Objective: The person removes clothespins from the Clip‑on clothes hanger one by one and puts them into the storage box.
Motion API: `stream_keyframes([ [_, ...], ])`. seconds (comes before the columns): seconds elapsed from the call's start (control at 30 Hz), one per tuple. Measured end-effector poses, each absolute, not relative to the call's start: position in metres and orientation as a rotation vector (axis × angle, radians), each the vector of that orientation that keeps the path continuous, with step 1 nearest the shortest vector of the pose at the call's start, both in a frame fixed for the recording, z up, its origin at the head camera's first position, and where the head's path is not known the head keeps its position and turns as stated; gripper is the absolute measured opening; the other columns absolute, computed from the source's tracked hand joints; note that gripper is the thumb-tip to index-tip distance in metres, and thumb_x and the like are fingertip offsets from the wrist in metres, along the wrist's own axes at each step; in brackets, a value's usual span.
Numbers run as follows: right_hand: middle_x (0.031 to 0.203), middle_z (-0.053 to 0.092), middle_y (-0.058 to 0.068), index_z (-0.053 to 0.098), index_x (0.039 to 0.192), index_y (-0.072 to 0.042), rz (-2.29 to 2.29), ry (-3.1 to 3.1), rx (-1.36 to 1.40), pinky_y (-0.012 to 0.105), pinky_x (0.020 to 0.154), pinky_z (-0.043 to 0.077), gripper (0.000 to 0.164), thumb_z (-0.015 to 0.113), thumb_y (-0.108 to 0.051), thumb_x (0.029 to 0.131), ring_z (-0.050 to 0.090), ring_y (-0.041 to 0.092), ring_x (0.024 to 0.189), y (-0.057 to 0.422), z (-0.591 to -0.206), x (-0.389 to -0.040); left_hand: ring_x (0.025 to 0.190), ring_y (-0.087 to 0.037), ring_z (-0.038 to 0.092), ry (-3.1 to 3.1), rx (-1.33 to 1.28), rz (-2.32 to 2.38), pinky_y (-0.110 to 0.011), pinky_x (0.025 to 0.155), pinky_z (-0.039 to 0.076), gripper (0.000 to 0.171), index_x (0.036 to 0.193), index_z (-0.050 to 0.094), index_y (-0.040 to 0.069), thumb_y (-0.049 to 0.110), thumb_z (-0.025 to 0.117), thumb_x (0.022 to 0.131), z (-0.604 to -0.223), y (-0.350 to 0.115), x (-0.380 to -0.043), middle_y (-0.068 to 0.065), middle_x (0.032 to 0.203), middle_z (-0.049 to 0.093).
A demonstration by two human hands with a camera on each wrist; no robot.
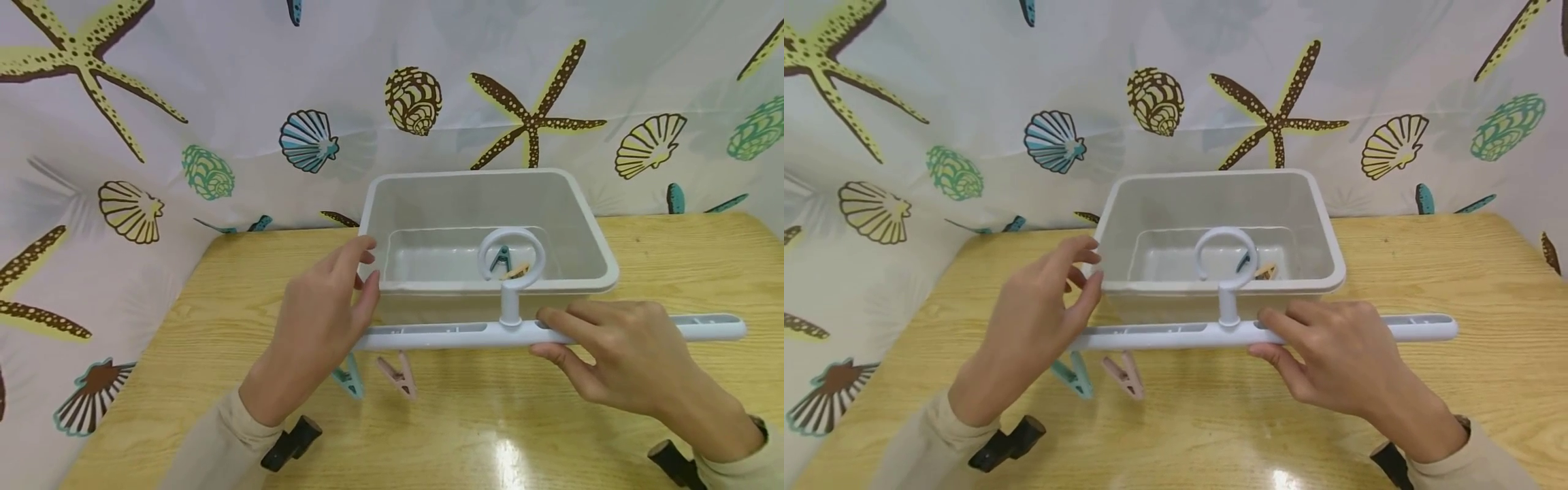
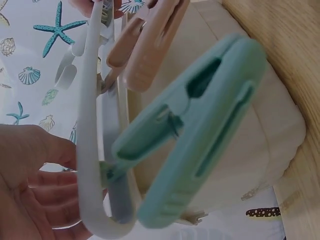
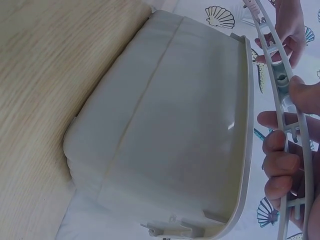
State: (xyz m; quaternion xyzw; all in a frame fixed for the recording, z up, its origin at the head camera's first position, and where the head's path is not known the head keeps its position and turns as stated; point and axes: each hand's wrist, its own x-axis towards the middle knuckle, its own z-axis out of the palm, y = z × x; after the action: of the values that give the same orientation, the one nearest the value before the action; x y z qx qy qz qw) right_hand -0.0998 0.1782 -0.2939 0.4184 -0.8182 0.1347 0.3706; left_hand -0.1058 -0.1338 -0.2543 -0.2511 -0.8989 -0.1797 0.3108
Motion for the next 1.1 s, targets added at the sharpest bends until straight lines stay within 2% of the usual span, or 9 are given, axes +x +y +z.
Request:
stream_keyframes([
  [0.27,0.067,0.063,-0.003,0.069,0.086,-0.012,0.352,-2.097,1.062,0.019,0.035,0.025,0.053,0.039,-0.054,0.100,0.043,0.006,0.043,0.181,-0.292,-0.100,0.065,-0.016,0.062,-2.264,-0.739,-0.514,-0.027,0.052,0.049,0.011,0.092,0.064,0.000,0.000,0.069,0.083,-0.253,-0.135,-0.081,-0.008,0.083,0.067],
  [0.53,0.068,0.064,-0.001,0.070,0.085,-0.011,0.361,-2.097,1.011,0.021,0.035,0.024,0.054,0.041,-0.054,0.099,0.039,0.006,0.042,0.184,-0.286,-0.099,0.062,-0.003,0.058,-2.311,-0.842,-0.626,-0.014,0.054,0.046,0.014,0.084,0.063,0.010,0.000,0.071,0.078,-0.274,-0.133,-0.042,0.005,0.074,0.064],
  [0.67,0.069,0.066,0.000,0.069,0.085,-0.011,0.362,-2.092,0.981,0.023,0.034,0.024,0.054,0.040,-0.056,0.099,0.043,0.010,0.040,0.185,-0.283,-0.098,0.064,0.001,0.057,-2.475,-0.896,-0.729,-0.011,0.056,0.045,0.009,0.083,0.064,0.013,0.007,0.072,0.083,-0.290,-0.129,-0.030,0.008,0.074,0.065],
  [0.73,0.068,0.065,0.000,0.069,0.084,-0.012,0.344,-2.085,0.968,0.024,0.034,0.025,0.055,0.040,-0.056,0.099,0.044,0.011,0.040,0.186,-0.282,-0.098,0.067,0.001,0.058,-2.581,-0.925,-0.881,-0.013,0.059,0.047,0.005,0.085,0.066,0.012,0.013,0.069,0.089,-0.297,-0.124,-0.029,0.007,0.077,0.066],
  [0.83,0.067,0.065,0.000,0.069,0.083,-0.011,0.343,-2.076,0.958,0.026,0.034,0.028,0.056,0.040,-0.056,0.098,0.048,0.013,0.040,0.186,-0.281,-0.097,0.071,0.001,0.061,-2.726,-0.904,-1.181,-0.017,0.063,0.050,0.017,0.091,0.068,0.008,0.022,0.062,0.096,-0.308,-0.119,-0.029,0.004,0.082,0.069],
  [0.93,0.067,0.066,0.001,0.069,0.084,-0.011,0.363,-2.076,0.952,0.029,0.033,0.031,0.054,0.042,-0.056,0.098,0.054,0.017,0.041,0.187,-0.280,-0.098,0.077,-0.004,0.066,-2.812,-0.769,-1.486,-0.020,0.069,0.053,0.029,0.101,0.069,0.001,0.028,0.059,0.097,-0.318,-0.118,-0.033,-0.001,0.091,0.072],
  [1.1,0.069,0.067,0.001,0.070,0.087,-0.011,0.362,-2.086,0.958,0.033,0.034,0.036,0.052,0.045,-0.055,0.097,0.059,0.018,0.044,0.189,-0.278,-0.098,0.090,-0.020,0.070,-2.606,-0.567,-2.097,-0.029,0.078,0.055,0.040,0.120,0.056,-0.013,0.019,0.060,0.097,-0.332,-0.119,-0.038,-0.023,0.110,0.066],
])
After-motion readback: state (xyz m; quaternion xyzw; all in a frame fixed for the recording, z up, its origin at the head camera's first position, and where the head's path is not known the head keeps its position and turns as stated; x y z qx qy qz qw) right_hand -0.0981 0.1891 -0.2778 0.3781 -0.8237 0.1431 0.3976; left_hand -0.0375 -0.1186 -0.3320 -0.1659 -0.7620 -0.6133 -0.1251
